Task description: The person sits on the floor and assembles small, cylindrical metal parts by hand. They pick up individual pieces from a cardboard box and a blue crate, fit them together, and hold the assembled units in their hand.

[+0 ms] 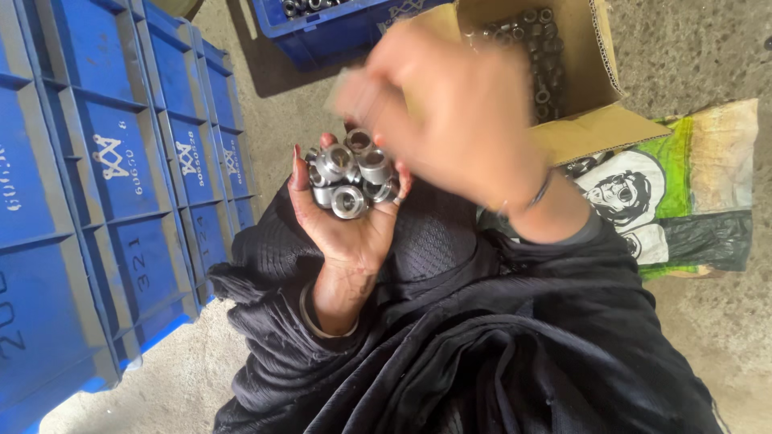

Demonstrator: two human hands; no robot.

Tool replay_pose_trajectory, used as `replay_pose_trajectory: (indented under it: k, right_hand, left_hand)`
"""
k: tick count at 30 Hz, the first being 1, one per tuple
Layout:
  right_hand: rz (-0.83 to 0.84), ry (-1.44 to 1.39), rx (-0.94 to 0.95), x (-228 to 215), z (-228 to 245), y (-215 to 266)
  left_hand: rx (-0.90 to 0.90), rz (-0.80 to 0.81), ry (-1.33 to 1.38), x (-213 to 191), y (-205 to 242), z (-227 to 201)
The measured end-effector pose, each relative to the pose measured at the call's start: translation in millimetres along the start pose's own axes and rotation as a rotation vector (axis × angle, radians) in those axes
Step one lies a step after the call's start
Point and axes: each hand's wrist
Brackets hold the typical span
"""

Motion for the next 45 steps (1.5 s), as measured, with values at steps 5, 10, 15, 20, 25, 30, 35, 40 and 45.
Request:
replay_pose_trajectory:
  k: [5, 10, 15, 20, 25, 30, 35, 40, 45]
  right_hand:
    - [0.605, -0.119, 0.813, 86, -253, -6]
    - [0.670, 0.048, 0.633, 222, -379, 77]
    - [0.273, 0.086, 0.650, 295, -377, 126]
    - [0.199, 0.207, 0.745, 315, -370, 120]
    - [0.106, 0.110, 0.671, 308, -374, 123]
    - [0.067, -0.101, 0.836, 308, -384, 119]
    - [-0.246, -0.687, 0.838, 266, -387, 100]
    - [-0.337, -1.414, 0.711, 186, -332, 62]
    - [-0.094, -1.816, 0.795, 86, -239, 38]
  left_hand:
    - [-0.001, 0.072, -0.009, 5, 1, 3]
    - [-0.009, -0.059, 0.050, 13, 2, 0]
    - [-0.014, -0.094, 0.053, 15, 5, -1]
    - [-0.046, -0.107, 0.045, 20, 6, -6]
    - [-0.044, -0.160, 0.093, 20, 1, -17]
    - [0.047, -0.272, 0.005, 21, 0, -23]
    - [0.053, -0.177, -0.011, 22, -1, -25]
    - [0.054, -0.084, 0.054, 23, 4, -24]
    - [0.035, -0.004, 0.117, 23, 3, -20]
Point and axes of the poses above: each hand's wrist, its own y-axis away from the middle knuckle, its own x-axis out of the palm, z = x × y, and after that the axes turned 8 degrees about y, right-handed
